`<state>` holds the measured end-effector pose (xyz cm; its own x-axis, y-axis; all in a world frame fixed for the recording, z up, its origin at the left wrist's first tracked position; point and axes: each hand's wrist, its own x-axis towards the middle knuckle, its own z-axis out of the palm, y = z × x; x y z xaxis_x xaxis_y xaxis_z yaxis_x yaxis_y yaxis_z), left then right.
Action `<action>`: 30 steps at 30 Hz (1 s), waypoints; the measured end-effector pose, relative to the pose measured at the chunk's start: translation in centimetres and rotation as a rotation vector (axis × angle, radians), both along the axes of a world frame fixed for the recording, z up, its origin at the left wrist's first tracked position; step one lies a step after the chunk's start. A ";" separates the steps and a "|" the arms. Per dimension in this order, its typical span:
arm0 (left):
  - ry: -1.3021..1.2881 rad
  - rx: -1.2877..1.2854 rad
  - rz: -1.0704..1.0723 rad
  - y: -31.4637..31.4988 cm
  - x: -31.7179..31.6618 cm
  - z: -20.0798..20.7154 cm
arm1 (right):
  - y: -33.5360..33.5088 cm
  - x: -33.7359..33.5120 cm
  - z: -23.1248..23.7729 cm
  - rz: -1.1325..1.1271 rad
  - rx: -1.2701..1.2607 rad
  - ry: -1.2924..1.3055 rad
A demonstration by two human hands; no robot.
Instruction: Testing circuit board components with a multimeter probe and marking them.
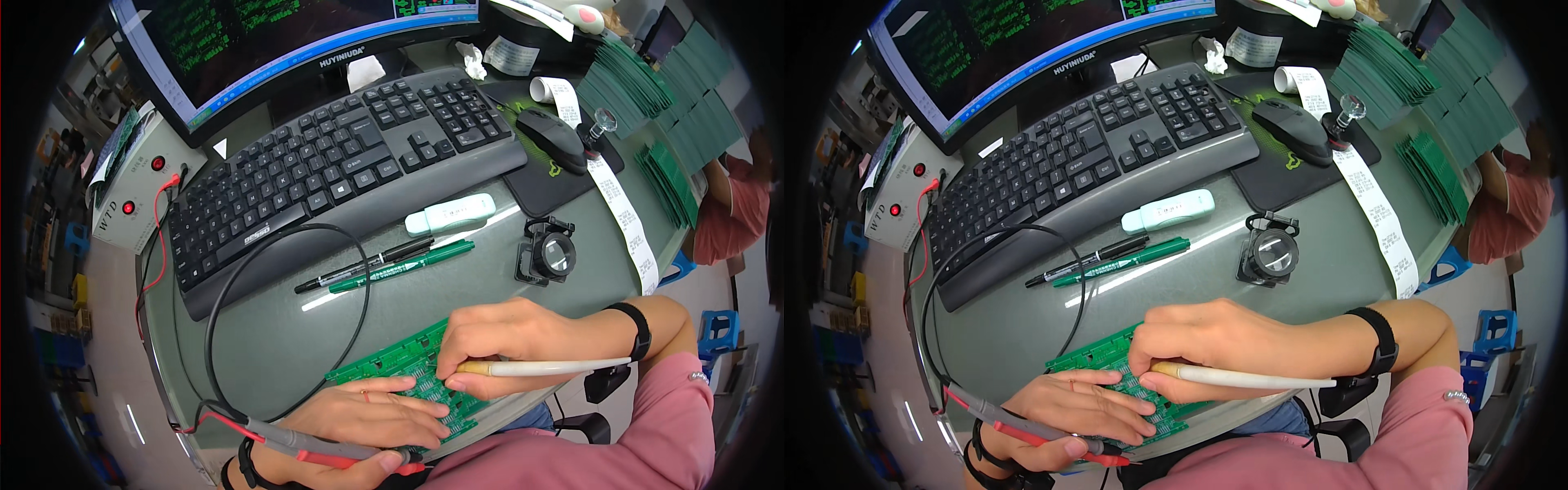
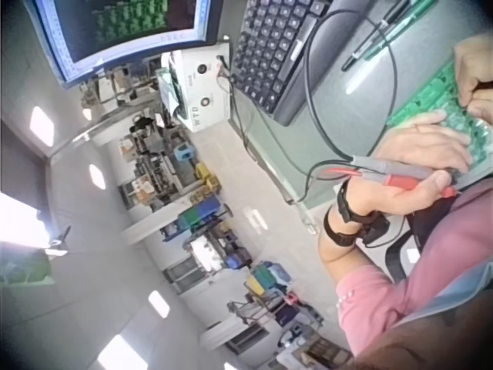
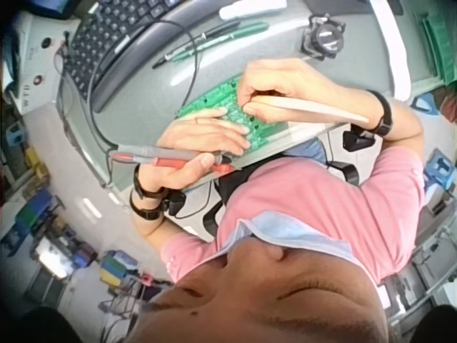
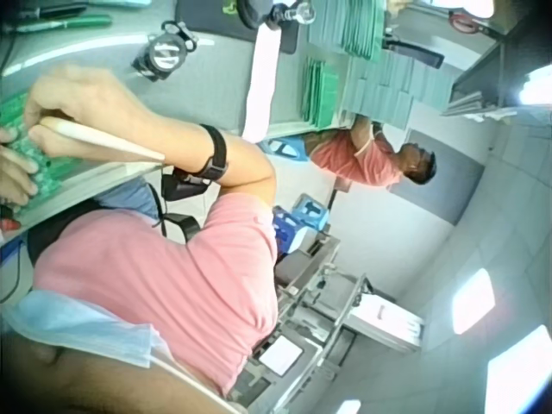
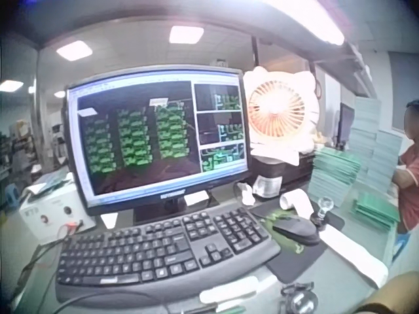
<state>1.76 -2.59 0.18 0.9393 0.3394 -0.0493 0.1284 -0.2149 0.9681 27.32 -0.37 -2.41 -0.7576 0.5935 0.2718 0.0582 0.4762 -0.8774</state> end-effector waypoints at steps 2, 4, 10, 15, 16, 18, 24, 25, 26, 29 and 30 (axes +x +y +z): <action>0.002 -0.007 0.002 0.0 -0.1 0.0 | -0.3 -0.2 0.7 -0.036 -0.062 -0.053; 0.005 -0.015 0.007 0.0 -0.1 0.0 | -0.4 -0.3 0.9 -0.074 -0.124 -0.107; -0.005 -0.016 0.005 0.1 -0.2 -0.1 | -0.5 -0.2 0.6 -0.082 -0.089 -0.120; 0.000 -0.008 0.009 0.0 -0.2 -0.1 | -0.4 -0.3 0.7 -0.080 -0.054 -0.122; 0.006 -0.010 0.010 0.0 -0.1 0.0 | -0.4 -0.3 0.7 -0.080 -0.055 -0.122; 0.004 -0.013 0.013 0.0 -0.1 -0.1 | -0.3 -0.3 0.7 -0.073 -0.050 -0.121; -0.002 0.012 0.028 -0.1 0.0 -0.2 | -0.3 -0.2 0.1 -0.070 0.032 -0.093; 0.005 0.017 0.034 -0.2 0.0 -0.1 | -0.4 -0.2 0.1 -0.072 0.030 -0.094; 0.004 0.016 0.032 -0.2 0.0 -0.1 | -0.4 -0.2 0.1 -0.071 0.044 -0.089; 0.015 0.007 0.053 -0.3 0.1 0.0 | -0.4 -0.2 -0.1 -0.069 0.066 -0.080; 0.024 0.000 0.062 -0.3 0.2 0.1 | -0.4 -0.2 -0.2 -0.066 0.076 -0.075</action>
